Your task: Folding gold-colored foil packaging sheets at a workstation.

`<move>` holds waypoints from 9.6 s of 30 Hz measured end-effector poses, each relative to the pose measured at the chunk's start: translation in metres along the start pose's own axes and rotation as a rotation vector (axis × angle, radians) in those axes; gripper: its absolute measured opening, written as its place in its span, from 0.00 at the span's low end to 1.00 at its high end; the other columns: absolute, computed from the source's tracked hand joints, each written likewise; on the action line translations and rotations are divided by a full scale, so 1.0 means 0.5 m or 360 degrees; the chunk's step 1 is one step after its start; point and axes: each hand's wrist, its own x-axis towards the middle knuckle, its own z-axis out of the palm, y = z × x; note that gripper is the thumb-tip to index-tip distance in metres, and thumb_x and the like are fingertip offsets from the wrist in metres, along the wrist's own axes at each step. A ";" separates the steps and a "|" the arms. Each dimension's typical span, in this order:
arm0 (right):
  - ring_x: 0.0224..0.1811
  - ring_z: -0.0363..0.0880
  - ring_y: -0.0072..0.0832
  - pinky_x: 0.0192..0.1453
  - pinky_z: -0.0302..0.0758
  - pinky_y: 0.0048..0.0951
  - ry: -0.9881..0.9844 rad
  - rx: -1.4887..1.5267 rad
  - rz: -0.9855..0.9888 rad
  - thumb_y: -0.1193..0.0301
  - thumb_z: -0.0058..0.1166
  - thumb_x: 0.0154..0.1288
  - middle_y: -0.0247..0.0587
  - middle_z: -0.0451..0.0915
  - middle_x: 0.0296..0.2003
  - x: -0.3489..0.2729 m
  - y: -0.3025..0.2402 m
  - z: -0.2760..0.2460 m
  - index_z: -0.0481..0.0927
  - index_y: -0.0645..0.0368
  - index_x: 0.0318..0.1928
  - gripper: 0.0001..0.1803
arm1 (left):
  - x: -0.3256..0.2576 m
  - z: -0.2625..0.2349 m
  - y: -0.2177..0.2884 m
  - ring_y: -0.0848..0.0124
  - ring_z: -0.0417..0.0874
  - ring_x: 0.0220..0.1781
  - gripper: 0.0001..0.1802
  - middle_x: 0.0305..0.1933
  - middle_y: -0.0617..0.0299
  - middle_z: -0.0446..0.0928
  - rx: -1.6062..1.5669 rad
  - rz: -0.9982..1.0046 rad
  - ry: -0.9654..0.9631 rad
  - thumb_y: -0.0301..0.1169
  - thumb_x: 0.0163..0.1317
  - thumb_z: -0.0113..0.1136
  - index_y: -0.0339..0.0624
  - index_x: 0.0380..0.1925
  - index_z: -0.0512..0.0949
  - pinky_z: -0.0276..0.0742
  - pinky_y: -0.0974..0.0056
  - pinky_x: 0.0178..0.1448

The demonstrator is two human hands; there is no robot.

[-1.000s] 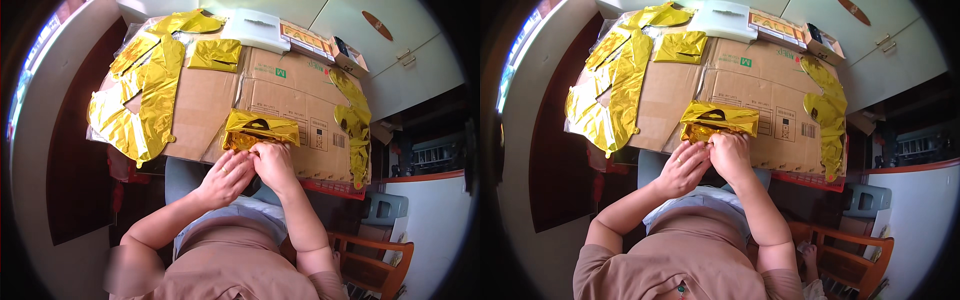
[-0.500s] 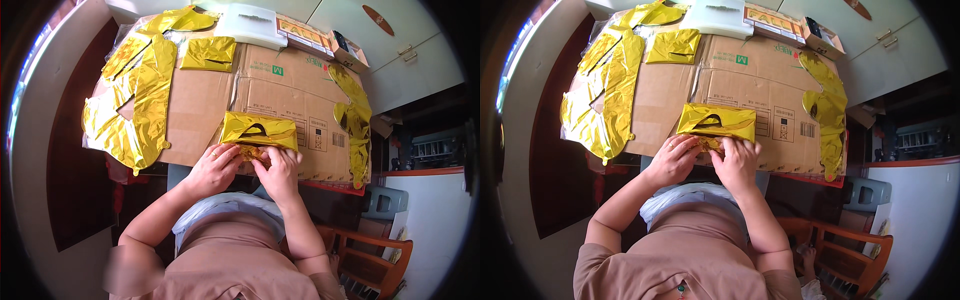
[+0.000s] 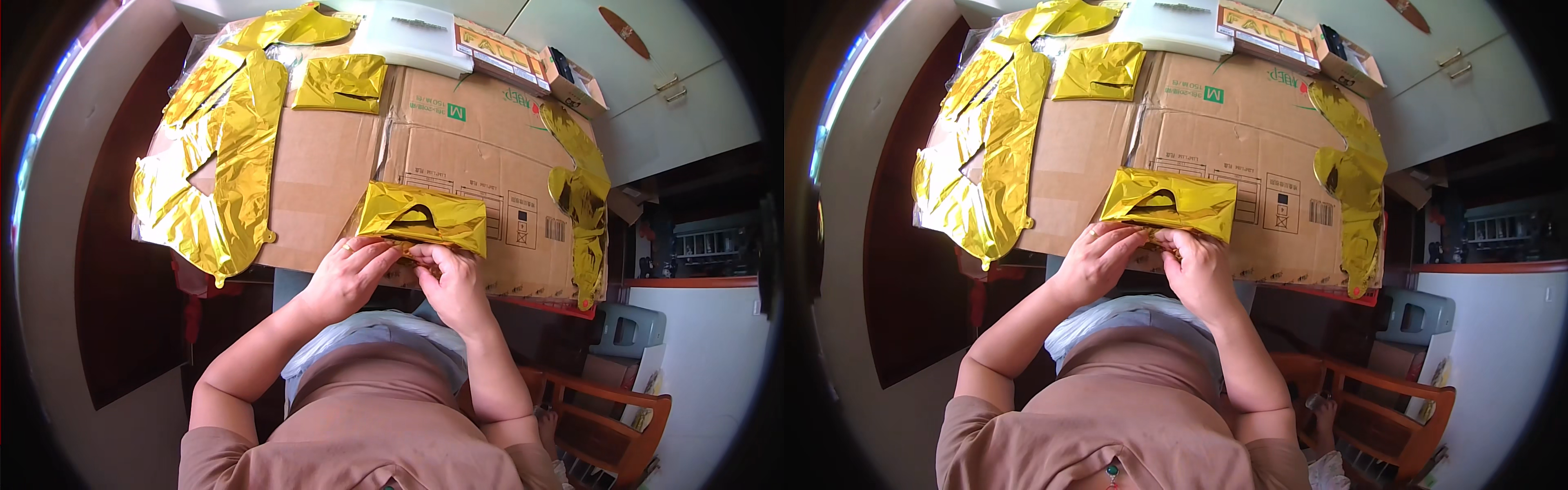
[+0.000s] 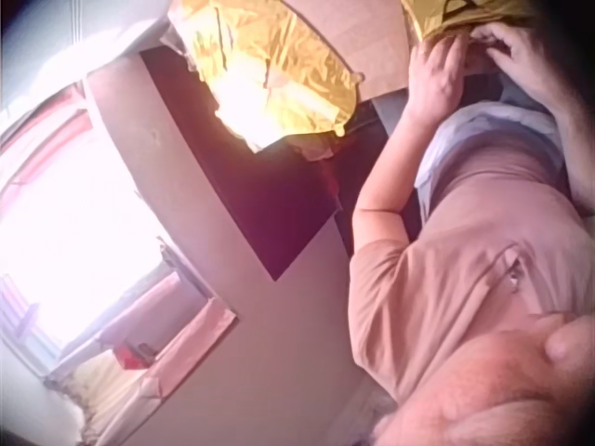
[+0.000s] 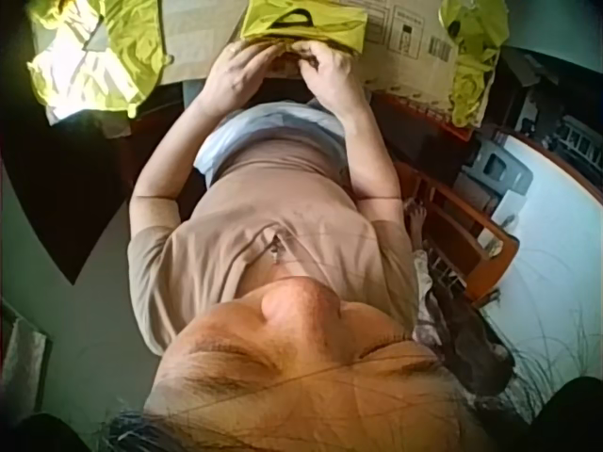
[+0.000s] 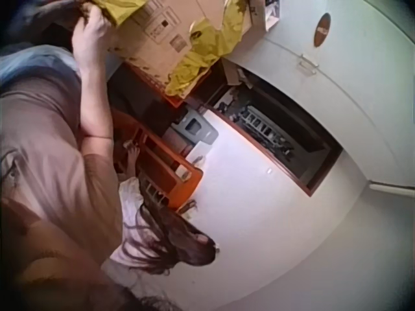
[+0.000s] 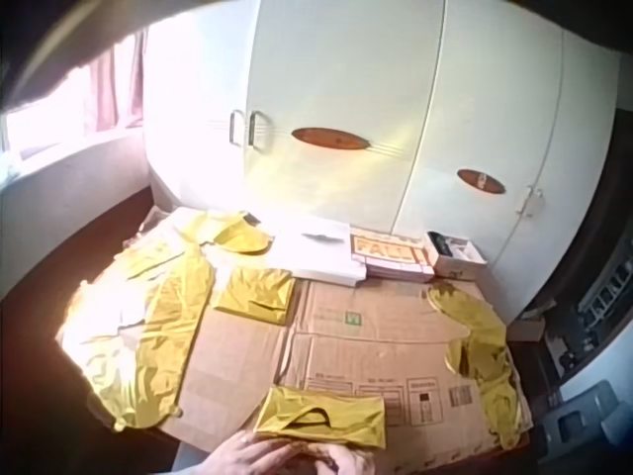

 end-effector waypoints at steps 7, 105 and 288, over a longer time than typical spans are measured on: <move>0.41 0.86 0.45 0.50 0.80 0.41 0.0032 -0.0042 -0.0038 0.80 0.62 0.63 0.46 0.87 0.37 -0.003 -0.006 -0.002 0.85 0.62 0.42 0.07 | 0.012 -0.003 0.001 0.58 0.81 0.49 0.25 0.47 0.59 0.83 0.0000 -0.0072 0.0006 0.20 0.57 0.64 0.42 0.56 0.81 0.75 0.55 0.57; 0.63 0.81 0.43 0.72 0.72 0.52 -0.0042 -0.0957 -0.0986 0.73 0.57 0.68 0.47 0.83 0.58 -0.011 0.060 -0.054 0.84 0.59 0.58 0.19 | -0.083 0.081 0.079 0.42 0.57 0.80 0.39 0.75 0.50 0.65 0.0685 -0.0305 -0.0033 0.62 0.65 0.58 0.60 0.73 0.71 0.46 0.36 0.82; 0.36 0.83 0.24 0.33 0.83 0.27 -0.0243 0.0758 0.0936 0.78 0.58 0.73 0.41 0.83 0.39 0.172 0.137 -0.143 0.75 0.66 0.58 0.16 | 0.079 0.024 0.002 0.48 0.51 0.84 0.49 0.83 0.44 0.53 0.0292 -0.0323 -0.0480 0.58 0.67 0.58 0.37 0.78 0.57 0.45 0.43 0.84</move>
